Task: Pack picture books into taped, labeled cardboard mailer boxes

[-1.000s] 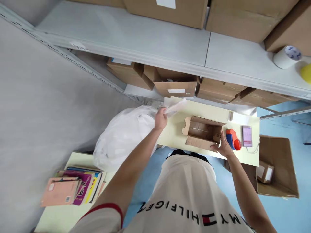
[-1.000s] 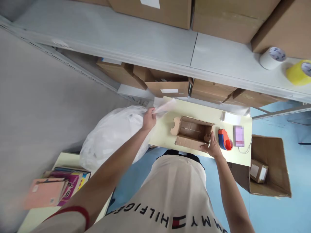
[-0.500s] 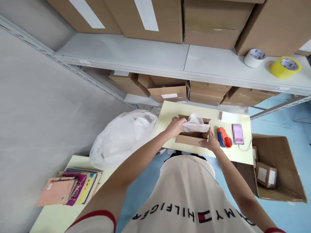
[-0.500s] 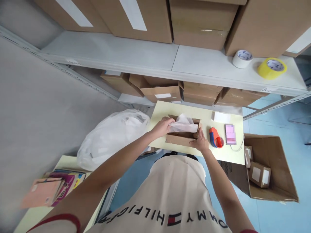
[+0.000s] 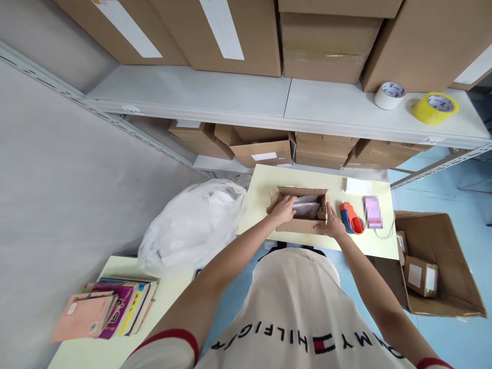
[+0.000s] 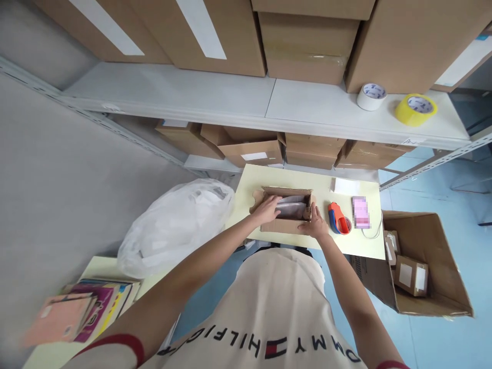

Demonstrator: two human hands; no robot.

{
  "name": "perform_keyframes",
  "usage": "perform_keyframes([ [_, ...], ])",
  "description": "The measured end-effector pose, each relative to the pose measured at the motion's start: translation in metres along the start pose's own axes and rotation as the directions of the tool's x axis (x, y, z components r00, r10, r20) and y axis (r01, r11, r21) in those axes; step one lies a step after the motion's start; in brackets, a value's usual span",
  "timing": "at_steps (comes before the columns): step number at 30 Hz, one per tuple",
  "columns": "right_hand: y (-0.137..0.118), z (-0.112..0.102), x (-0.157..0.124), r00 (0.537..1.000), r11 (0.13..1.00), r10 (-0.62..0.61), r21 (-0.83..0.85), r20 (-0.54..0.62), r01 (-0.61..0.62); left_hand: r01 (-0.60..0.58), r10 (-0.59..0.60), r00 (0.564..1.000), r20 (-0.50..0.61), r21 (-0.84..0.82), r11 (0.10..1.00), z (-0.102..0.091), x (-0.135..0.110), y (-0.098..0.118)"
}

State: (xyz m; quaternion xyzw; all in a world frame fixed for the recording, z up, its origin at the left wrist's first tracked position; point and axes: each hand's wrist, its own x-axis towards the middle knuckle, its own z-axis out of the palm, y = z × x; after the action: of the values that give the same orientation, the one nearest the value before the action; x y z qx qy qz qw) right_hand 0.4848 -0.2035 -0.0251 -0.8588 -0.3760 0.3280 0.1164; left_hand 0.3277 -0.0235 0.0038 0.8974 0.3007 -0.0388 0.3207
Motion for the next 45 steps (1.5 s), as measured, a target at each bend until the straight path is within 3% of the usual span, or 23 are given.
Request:
perform_keyframes([
  [2, 0.004, 0.003, 0.002, 1.000, 0.992, -0.030, 0.121, 0.006, 0.029, -0.049, 0.048, 0.993, -0.107, -0.001, 0.999, -0.001, -0.013, -0.003],
  [4, 0.010, 0.007, 0.002, 0.995, 0.951, -0.095, 0.294, -0.020, 0.096, -0.079, 0.066, 0.956, -0.284, -0.035, 0.996, -0.004, -0.031, -0.016],
  [6, 0.018, 0.012, 0.002, 0.986, 0.861, -0.141, 0.480, -0.092, 0.168, -0.054, -0.004, 0.889, -0.458, -0.113, 0.992, -0.006, -0.050, -0.040],
  [7, 0.024, 0.014, 0.002, 0.980, 0.808, -0.142, 0.556, -0.138, 0.196, -0.021, -0.067, 0.869, -0.490, -0.172, 0.985, -0.006, -0.058, -0.054],
  [9, 0.036, 0.016, 0.002, 0.970, 0.719, -0.118, 0.655, -0.213, 0.232, 0.060, -0.179, 0.901, -0.394, -0.295, 0.953, -0.004, -0.071, -0.083],
  [11, 0.048, 0.015, 0.004, 0.966, 0.705, -0.125, 0.665, -0.228, 0.248, 0.047, -0.111, 0.975, -0.195, -0.307, 0.951, 0.000, -0.077, -0.106],
  [13, 0.057, 0.011, 0.007, 0.964, 0.784, -0.191, 0.562, -0.184, 0.262, -0.046, 0.035, 0.998, -0.049, -0.239, 0.970, 0.002, -0.075, -0.117],
  [15, 0.059, 0.005, 0.010, 0.949, 0.875, -0.293, 0.370, -0.112, 0.314, -0.139, 0.140, 0.990, -0.002, -0.150, 0.979, 0.003, -0.066, -0.116],
  [18, 0.049, -0.003, 0.011, 0.895, 0.885, -0.446, 0.139, -0.023, 0.445, -0.228, 0.228, 0.974, -0.008, -0.069, 0.971, 0.004, -0.052, -0.104],
  [21, 0.037, -0.006, 0.009, 0.852, 0.850, -0.524, 0.075, 0.010, 0.522, -0.323, 0.324, 0.946, -0.001, -0.042, 0.945, 0.007, -0.045, -0.097],
  [25, 0.032, -0.007, 0.000, 0.865, 0.860, -0.499, 0.092, -0.050, 0.501, -0.373, 0.373, 0.928, -0.013, -0.050, 0.926, 0.009, -0.044, -0.098],
  [29, 0.032, -0.011, -0.006, 0.901, 0.884, -0.407, 0.182, -0.152, 0.430, -0.344, 0.330, 0.937, -0.113, -0.139, 0.929, 0.011, -0.042, -0.099],
  [32, 0.027, -0.013, 0.001, 0.920, 0.912, -0.314, 0.195, -0.235, 0.361, -0.281, 0.229, 0.946, -0.228, -0.231, 0.932, 0.016, -0.037, -0.095],
  [37, 0.015, -0.006, 0.018, 0.876, 0.925, -0.324, 0.076, -0.357, 0.373, -0.222, 0.100, 0.923, -0.371, -0.302, 0.927, 0.030, -0.030, -0.089],
  [42, 0.012, -0.004, 0.027, 0.833, 0.936, -0.311, 0.006, -0.458, 0.353, -0.193, 0.058, 0.930, -0.362, -0.348, 0.917, 0.036, -0.026, -0.093],
  [45, 0.012, -0.010, 0.030, 0.840, 0.927, -0.344, -0.010, -0.419, 0.375, -0.169, 0.037, 0.942, -0.334, -0.378, 0.910, 0.036, -0.024, -0.095],
])
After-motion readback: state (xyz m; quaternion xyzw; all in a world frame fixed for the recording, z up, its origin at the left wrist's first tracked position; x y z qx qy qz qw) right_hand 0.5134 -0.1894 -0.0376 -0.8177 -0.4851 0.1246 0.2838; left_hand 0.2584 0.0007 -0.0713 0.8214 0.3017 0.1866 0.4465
